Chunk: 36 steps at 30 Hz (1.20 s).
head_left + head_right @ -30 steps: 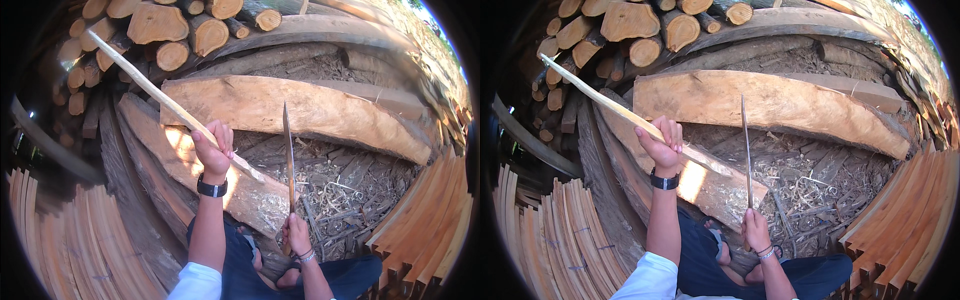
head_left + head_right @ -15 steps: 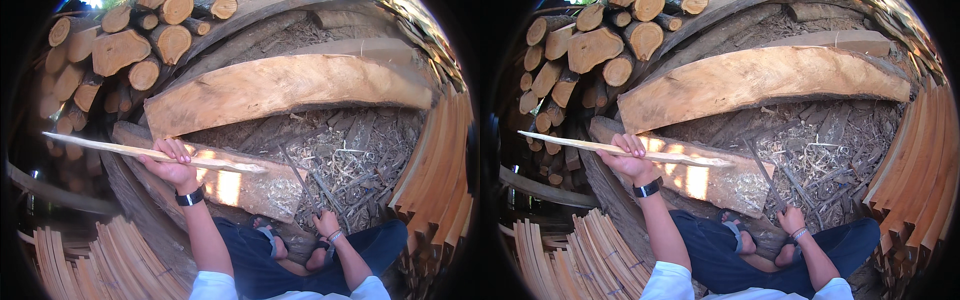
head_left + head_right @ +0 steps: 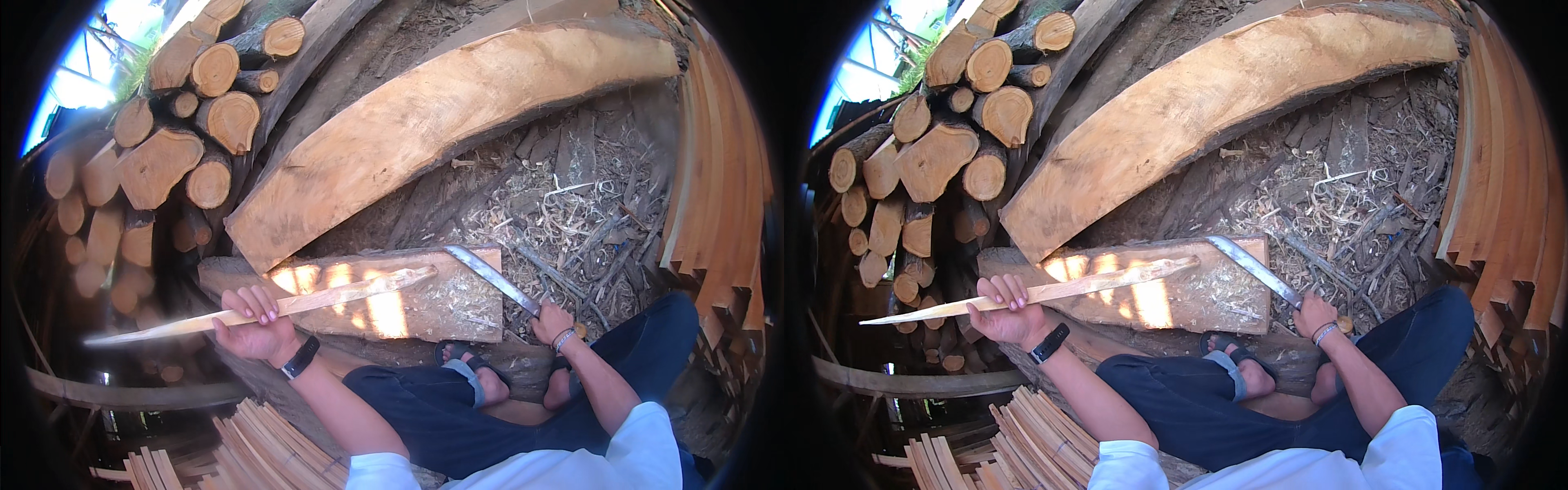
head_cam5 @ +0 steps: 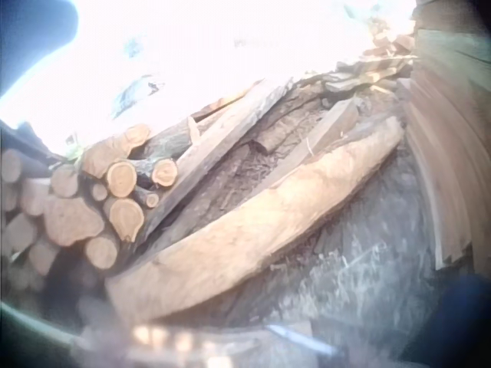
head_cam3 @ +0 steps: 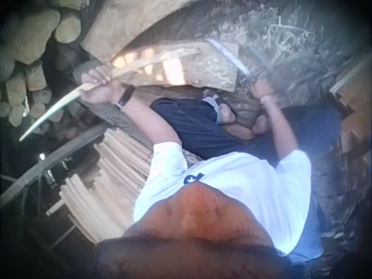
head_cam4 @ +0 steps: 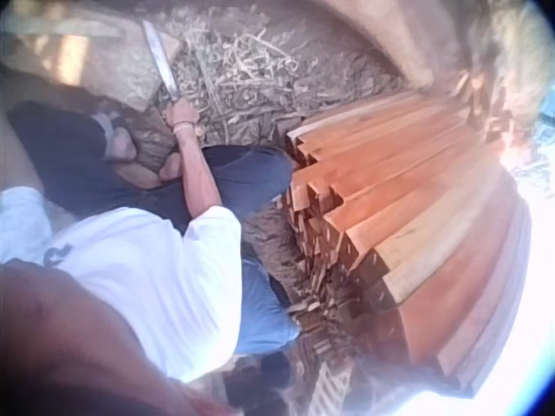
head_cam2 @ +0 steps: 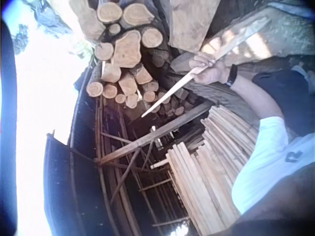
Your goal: The person shaves a thin wooden stick using a large knife while sitting on a pile of timber.
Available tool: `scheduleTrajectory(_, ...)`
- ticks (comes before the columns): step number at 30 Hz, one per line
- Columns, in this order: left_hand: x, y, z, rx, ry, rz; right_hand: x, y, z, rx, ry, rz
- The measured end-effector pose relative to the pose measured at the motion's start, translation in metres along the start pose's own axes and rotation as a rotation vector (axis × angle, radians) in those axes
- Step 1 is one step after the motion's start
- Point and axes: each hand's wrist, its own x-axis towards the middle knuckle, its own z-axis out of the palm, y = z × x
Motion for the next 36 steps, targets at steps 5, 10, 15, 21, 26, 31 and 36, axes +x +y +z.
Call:
scheduleTrajectory(5,-0.005,0.011,-0.015,-0.063,-0.014,0.013,0.0,-0.003,-0.01,0.022,0.0,-0.015)
scheduleTrajectory(10,-0.008,0.011,-0.014,-0.077,0.001,0.058,-0.009,-0.018,-0.018,0.286,-0.018,-0.136)
scheduleTrajectory(15,-0.026,0.01,0.003,-0.049,0.106,0.111,-0.028,-0.046,-0.021,0.419,-0.042,-0.287)
scheduleTrajectory(21,-0.09,-0.007,0.02,-0.031,0.237,0.093,-0.067,-0.09,-0.031,0.574,-0.069,-0.481)
scheduleTrajectory(26,-0.105,0.002,0.017,-0.015,0.293,0.115,-0.08,-0.12,-0.038,0.462,-0.174,-0.519)
scheduleTrajectory(31,-0.106,0.01,0.022,-0.055,0.285,0.173,-0.07,-0.109,-0.021,0.517,-0.136,-0.496)
scheduleTrajectory(36,-0.109,0.008,0.017,-0.057,0.294,0.158,-0.065,-0.102,-0.015,0.491,-0.138,-0.487)
